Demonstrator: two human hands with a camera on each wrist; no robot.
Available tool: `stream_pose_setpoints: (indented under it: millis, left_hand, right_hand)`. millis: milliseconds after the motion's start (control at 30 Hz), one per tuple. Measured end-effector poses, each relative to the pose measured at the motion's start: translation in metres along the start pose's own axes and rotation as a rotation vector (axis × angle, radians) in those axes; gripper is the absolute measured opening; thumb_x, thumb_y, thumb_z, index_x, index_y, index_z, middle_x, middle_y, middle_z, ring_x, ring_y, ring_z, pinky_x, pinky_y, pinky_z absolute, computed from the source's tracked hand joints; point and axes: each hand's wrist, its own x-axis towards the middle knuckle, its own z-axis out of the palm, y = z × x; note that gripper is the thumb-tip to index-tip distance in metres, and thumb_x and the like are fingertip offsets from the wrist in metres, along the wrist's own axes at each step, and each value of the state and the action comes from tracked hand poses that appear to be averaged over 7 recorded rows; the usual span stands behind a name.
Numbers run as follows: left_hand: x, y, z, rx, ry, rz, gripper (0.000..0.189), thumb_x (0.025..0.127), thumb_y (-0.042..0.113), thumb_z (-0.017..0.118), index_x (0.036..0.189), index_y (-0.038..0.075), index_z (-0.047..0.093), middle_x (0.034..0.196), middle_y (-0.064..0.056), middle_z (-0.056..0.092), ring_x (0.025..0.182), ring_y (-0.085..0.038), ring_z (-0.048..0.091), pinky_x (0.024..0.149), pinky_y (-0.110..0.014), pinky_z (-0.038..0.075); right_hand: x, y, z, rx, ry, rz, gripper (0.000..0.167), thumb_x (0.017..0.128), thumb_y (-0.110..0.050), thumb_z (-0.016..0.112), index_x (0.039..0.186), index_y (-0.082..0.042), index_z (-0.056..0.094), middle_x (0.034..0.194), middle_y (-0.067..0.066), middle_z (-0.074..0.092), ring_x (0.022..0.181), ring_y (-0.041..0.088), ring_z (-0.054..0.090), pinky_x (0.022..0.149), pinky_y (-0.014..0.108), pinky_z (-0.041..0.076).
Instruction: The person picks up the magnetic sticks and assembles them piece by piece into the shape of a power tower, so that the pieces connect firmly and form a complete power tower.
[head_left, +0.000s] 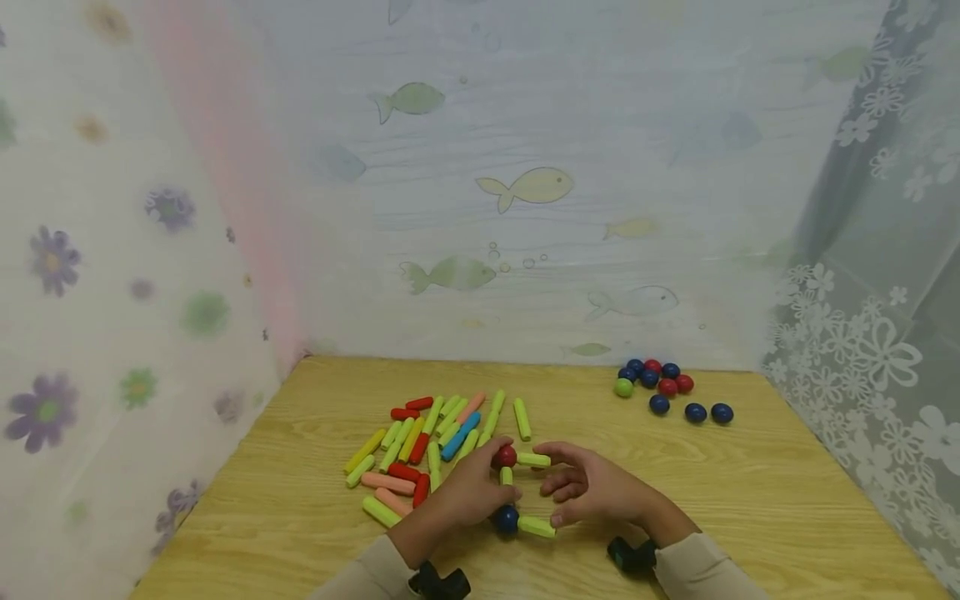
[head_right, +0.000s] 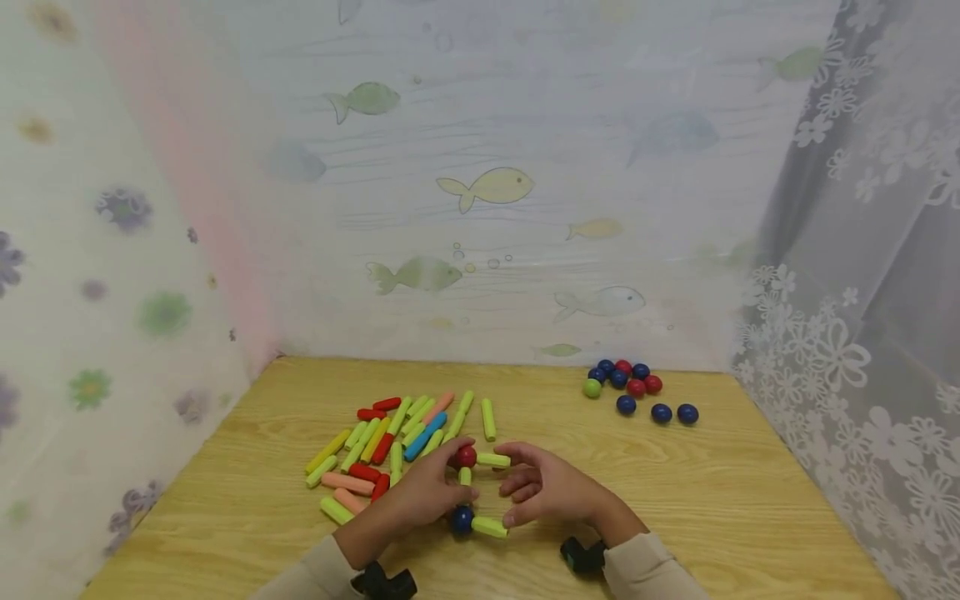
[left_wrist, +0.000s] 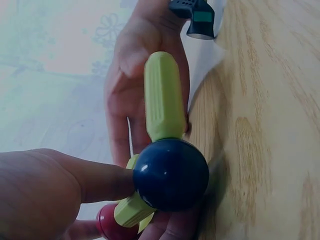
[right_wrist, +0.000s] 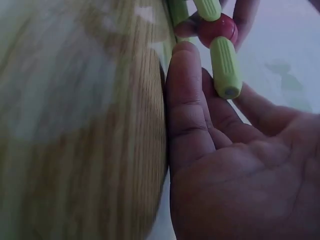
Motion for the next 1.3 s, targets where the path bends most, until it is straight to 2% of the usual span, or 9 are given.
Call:
stream_pose_setpoints:
  millis: [200,333,433,500,733,867,1000,1167,1300]
  left_hand:
    - [-0.0008,-0.0007,-0.0007,0.036,0.023,0.007,0.085,0.088,0.025,0.083,0.157,0.004,0.037,0.144,-0.016,0.059,0.129,-0.030,0.058,0.106,-0.056,0.049]
    - [0.0011,-0.0019,-0.0003,0.057,0.015,0.011,0.074,0.088,0.027,0.084,0.147,0.001,0.048,0.112,-0.013,0.069,0.092,-0.025,0.068,0.075,-0.040,0.058]
    - [0.0020,-0.0021,0.0006,0.074,0.002,0.008,0.073,0.087,0.026,0.085,0.144,-0.004,0.050,0.094,-0.010,0.059,0.071,-0.020,0.057,0.056,-0.029,0.046]
    - [0.0013,-0.0016,0.0014,0.093,0.001,-0.002,0.077,0.088,0.027,0.084,0.147,-0.006,0.048,0.095,-0.009,0.055,0.072,-0.018,0.055,0.055,-0.025,0.044]
    - [-0.0025,-0.0007,-0.0023,0.188,-0.055,-0.003,0.101,0.083,0.048,0.086,0.157,-0.002,0.038,0.111,-0.008,0.055,0.080,-0.017,0.054,0.063,-0.027,0.046]
    - [-0.0051,-0.0026,-0.0061,0.255,-0.152,0.021,0.127,0.070,0.059,0.092,0.164,0.008,0.024,0.140,-0.008,0.047,0.093,-0.012,0.053,0.074,-0.028,0.048]
    - [-0.0064,-0.0035,-0.0058,0.279,-0.170,0.035,0.131,0.066,0.055,0.096,0.165,0.013,0.022,0.154,-0.010,0.038,0.109,-0.014,0.054,0.088,-0.031,0.052]
    - [-0.0057,-0.0022,-0.0039,0.283,-0.154,0.045,0.129,0.065,0.053,0.097,0.165,0.015,0.024,0.156,-0.008,0.037,0.136,-0.024,0.048,0.105,-0.043,0.051]
    - [-0.0046,-0.0024,-0.0021,0.284,-0.145,0.050,0.126,0.066,0.054,0.096,0.164,0.015,0.028,0.155,-0.008,0.039,0.137,-0.025,0.048,0.107,-0.046,0.050]
  right_hand:
    - [-0.0002,-0.0049,0.0025,-0.124,-0.039,-0.003,0.104,0.086,-0.017,0.085,0.166,-0.010,0.018,0.140,0.023,0.055,0.122,0.032,0.059,0.098,0.033,0.054]
    - [-0.0011,-0.0050,0.0029,-0.180,-0.020,-0.012,0.097,0.086,-0.014,0.084,0.163,-0.006,0.026,0.130,0.023,0.059,0.111,0.032,0.061,0.089,0.032,0.056]
    - [-0.0012,-0.0032,0.0030,-0.251,-0.001,-0.022,0.092,0.085,-0.014,0.086,0.159,-0.004,0.033,0.129,0.020,0.057,0.103,0.030,0.061,0.083,0.030,0.056]
    - [-0.0008,-0.0022,0.0036,-0.327,0.015,-0.023,0.092,0.083,-0.019,0.089,0.158,-0.007,0.037,0.131,0.015,0.054,0.100,0.026,0.060,0.082,0.028,0.056]
    - [-0.0003,-0.0014,0.0054,-0.548,0.049,-0.032,0.096,0.079,-0.037,0.092,0.157,-0.013,0.041,0.130,0.004,0.049,0.096,0.017,0.058,0.078,0.027,0.054]
    - [-0.0018,-0.0028,0.0042,-0.534,0.063,-0.017,0.087,0.082,-0.032,0.089,0.155,-0.012,0.045,0.123,0.005,0.053,0.093,0.018,0.061,0.079,0.027,0.055]
    - [-0.0025,-0.0049,0.0042,-0.522,0.080,-0.015,0.079,0.085,-0.029,0.088,0.152,-0.011,0.050,0.119,0.006,0.055,0.092,0.019,0.062,0.078,0.026,0.055]
    - [-0.0015,-0.0066,0.0048,-0.518,0.104,-0.028,0.077,0.085,-0.027,0.087,0.151,-0.009,0.052,0.118,0.008,0.054,0.092,0.020,0.061,0.076,0.026,0.055]
    - [0.0000,-0.0063,0.0041,-0.533,0.117,-0.023,0.072,0.087,-0.027,0.086,0.150,-0.010,0.054,0.114,0.006,0.056,0.087,0.016,0.062,0.075,0.025,0.056]
